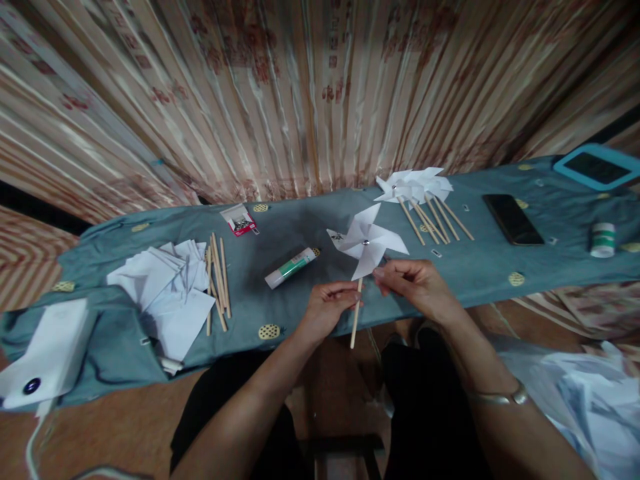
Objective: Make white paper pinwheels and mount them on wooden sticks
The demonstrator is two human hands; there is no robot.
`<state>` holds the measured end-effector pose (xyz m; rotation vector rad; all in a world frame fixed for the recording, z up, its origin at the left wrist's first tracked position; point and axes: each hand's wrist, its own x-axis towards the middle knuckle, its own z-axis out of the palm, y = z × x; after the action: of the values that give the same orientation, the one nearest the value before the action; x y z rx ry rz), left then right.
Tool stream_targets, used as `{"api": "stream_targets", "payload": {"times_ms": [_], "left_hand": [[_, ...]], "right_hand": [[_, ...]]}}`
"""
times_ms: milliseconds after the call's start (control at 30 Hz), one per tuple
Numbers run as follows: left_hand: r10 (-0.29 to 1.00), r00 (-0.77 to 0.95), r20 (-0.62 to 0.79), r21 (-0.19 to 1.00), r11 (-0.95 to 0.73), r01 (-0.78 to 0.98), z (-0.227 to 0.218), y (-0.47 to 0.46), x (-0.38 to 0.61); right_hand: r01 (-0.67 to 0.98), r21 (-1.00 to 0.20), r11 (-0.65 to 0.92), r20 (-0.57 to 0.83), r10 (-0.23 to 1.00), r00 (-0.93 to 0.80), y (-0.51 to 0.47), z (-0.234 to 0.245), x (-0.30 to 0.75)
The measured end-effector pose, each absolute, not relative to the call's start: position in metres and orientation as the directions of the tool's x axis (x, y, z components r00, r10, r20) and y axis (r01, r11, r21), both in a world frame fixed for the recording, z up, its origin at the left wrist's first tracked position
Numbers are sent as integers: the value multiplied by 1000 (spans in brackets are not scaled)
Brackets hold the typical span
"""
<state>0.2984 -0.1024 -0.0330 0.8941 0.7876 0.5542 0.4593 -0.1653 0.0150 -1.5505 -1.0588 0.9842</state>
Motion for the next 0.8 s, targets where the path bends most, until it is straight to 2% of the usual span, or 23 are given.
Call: {"api": "stream_targets", "payload": {"times_ms": [100, 200, 267, 367, 533, 800], "left_hand": [[720, 582, -377, 842, 528, -107, -35, -102, 299], [714, 582, -389, 835, 540, -104, -36, -103, 300], [701, 592, -396, 829, 551, -98, -36, -104, 300], [678, 613, -406, 816, 571, -91, -35, -105, 301], [667, 624, -406, 809, 580, -93, -36, -106, 301], [699, 608, -376, 834, 542, -107, -35, -104, 301]], "right_hand": [[49, -997, -63, -40, 923, 382, -172, 17, 472], [-17, -996, 88, 62, 809, 584, -173, 18, 484], [34, -990, 135, 119, 698, 706, -171, 17, 489], [165, -984, 69, 172, 605, 777, -167, 11, 492], [194, -981, -12, 137, 666, 733, -164, 3, 491], [118, -992, -45, 48, 726, 687, -165, 2, 483]]}}
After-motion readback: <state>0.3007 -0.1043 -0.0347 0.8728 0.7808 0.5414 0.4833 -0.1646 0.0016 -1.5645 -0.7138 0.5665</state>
